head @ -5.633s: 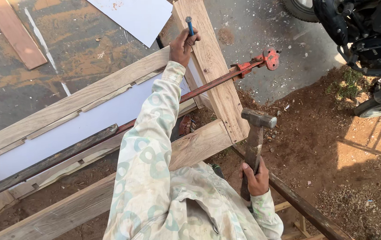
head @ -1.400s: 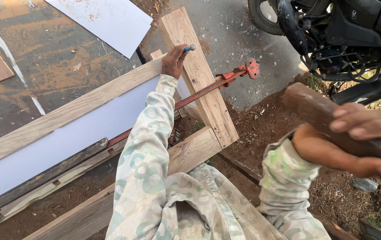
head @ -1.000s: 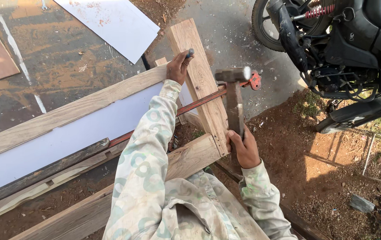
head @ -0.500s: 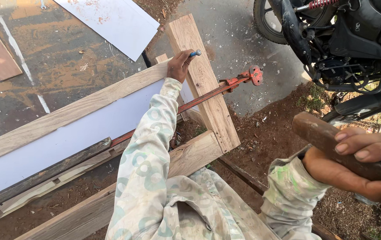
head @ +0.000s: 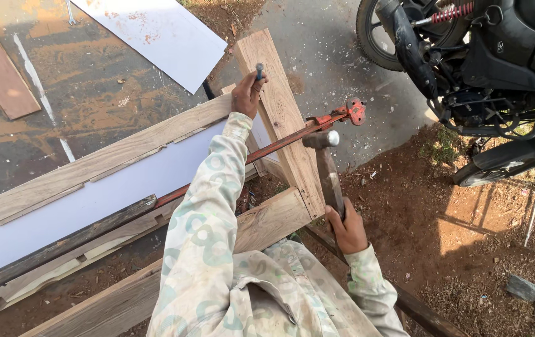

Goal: The person hammers nails into a wooden frame laid on the ground, holding each nail in place with one hand while striking it with a hammer in the other. They reposition along the frame, drive several nails one at a time, and at the end set the hammer down near a work board with other tools.

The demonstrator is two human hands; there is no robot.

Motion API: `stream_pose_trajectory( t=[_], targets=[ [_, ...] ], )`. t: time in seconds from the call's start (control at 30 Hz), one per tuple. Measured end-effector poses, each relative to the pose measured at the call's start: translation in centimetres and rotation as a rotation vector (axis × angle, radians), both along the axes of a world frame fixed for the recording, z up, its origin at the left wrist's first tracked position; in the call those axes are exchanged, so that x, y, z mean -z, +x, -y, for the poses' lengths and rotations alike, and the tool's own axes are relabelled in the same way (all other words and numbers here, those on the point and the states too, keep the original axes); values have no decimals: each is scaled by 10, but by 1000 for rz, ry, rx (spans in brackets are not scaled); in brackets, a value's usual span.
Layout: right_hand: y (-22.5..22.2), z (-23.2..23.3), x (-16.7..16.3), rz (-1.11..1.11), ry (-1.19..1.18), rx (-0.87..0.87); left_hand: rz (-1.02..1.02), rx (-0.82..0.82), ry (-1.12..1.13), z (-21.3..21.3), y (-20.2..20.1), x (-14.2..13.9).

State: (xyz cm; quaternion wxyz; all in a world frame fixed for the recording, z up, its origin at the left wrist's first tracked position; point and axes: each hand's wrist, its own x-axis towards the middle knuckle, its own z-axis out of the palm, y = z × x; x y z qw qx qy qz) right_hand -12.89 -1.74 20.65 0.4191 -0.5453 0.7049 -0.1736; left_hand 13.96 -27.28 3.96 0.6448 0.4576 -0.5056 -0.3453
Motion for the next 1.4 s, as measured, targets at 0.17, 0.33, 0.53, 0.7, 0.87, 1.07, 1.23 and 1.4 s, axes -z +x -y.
stream_pose_trajectory(
  t=[0.17,0.33,0.53,0.7,0.87,1.07,1.23,1.4],
  targets=[
    [-24,-71,18,119,97,143,-58,-39,187,-2,5,-15],
    [-46,-116,43,262,180,223,246,-91,153,-2,-6,-31],
    [-58,-134,59,389,115,109,648,-241,360,-13,-19,-62],
    [-90,-154,68,270,-18,-76,527,-442,658,-45,-11,-84],
    [-131,-177,76,303,-13,-130,270,-617,256,-163,9,-76],
    [-153,-174,104,432,259,-82,-377,-692,361,-434,24,-49],
    [-120,-156,146,524,384,-196,-650,-1084,420,-630,14,-25],
    [-39,-147,169,427,398,-553,-774,-1627,717,-773,-15,9]
  ],
)
